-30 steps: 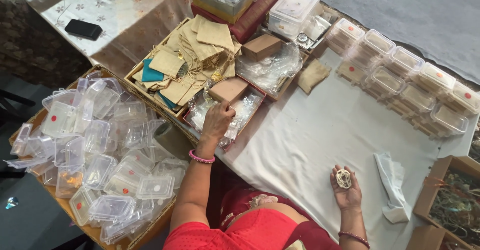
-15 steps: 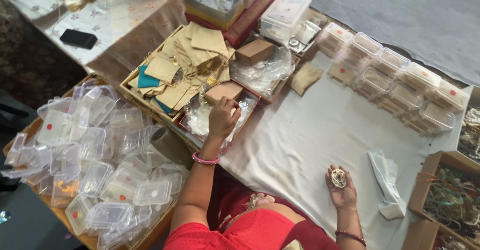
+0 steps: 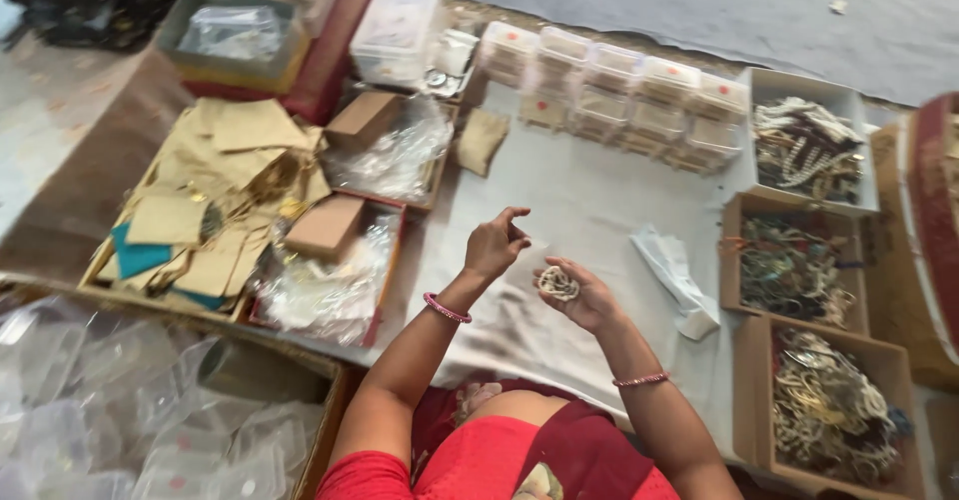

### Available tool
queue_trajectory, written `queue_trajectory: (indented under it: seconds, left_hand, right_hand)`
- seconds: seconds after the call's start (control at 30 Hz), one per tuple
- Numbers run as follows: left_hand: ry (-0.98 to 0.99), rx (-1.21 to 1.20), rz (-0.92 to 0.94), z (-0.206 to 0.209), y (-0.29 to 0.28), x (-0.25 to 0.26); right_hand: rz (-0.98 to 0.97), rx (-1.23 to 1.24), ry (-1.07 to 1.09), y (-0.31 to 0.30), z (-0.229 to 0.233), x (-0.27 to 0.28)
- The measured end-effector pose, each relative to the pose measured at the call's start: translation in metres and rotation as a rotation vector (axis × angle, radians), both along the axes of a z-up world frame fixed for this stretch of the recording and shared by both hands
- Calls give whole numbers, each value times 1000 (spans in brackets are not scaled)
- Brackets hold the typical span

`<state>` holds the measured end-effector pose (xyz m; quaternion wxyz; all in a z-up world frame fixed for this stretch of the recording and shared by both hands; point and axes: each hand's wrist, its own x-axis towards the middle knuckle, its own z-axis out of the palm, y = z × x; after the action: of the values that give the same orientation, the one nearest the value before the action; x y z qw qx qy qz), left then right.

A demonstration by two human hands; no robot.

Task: The person wipes a small plastic container with a white cloth, then picks up a gold-colored chain from a box. They wipe the chain thoroughly with the cloth, fold it, and place it into a small beige pouch. Finally, they wipe another plastic container.

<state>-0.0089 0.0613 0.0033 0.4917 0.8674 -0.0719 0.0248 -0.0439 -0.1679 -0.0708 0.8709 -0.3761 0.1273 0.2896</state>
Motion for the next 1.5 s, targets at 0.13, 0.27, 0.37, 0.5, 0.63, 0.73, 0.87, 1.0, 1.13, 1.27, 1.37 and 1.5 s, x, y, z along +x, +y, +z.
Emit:
queue_trajectory:
  seconds: [0.13, 0.27, 0.37, 0.5, 0.63, 0.73, 0.87, 1.0, 1.13, 1.27, 1.37, 1.5]
  left_hand:
    - [-99, 33, -66, -15, -31, 5]
    - [-170, 63, -117, -10, -46, 3]
    - [-95, 119, -165, 3, -50, 0]
    - [-351, 344, -333, 12, -51, -4]
    - [-198, 465, -454, -22, -57, 7]
    - [-34, 552, -510, -26, -59, 6]
    - [-32, 404, -375, -42, -60, 8]
    - [40, 320, -305, -59, -61, 7]
    - [101, 282, -255, -60, -65, 3]
    - [31, 216, -161, -48, -67, -9]
    - [-34, 155, -98, -50, -66, -12]
    - [-82, 79, -83, -50, -64, -15]
  right_hand:
    - [-44, -27, 66, -3, 13, 7]
    - [-78, -79, 47, -10, 12, 11]
    - [-82, -141, 37, -14, 6, 15]
    - [-84, -270, 31, -16, 0, 23]
    - [22, -411, -20, -12, 2, 26]
    - [43, -517, -52, -11, 1, 26]
    - [14, -634, -134, -14, -6, 26]
    - [-34, -747, -257, -10, 6, 23]
    - [-46, -822, -302, -6, 14, 23]
    - [-35, -922, -371, -1, 30, 23]
    - [-98, -976, -414, -1, 50, 23]
    - [-325, -880, -516, -4, 76, 23]
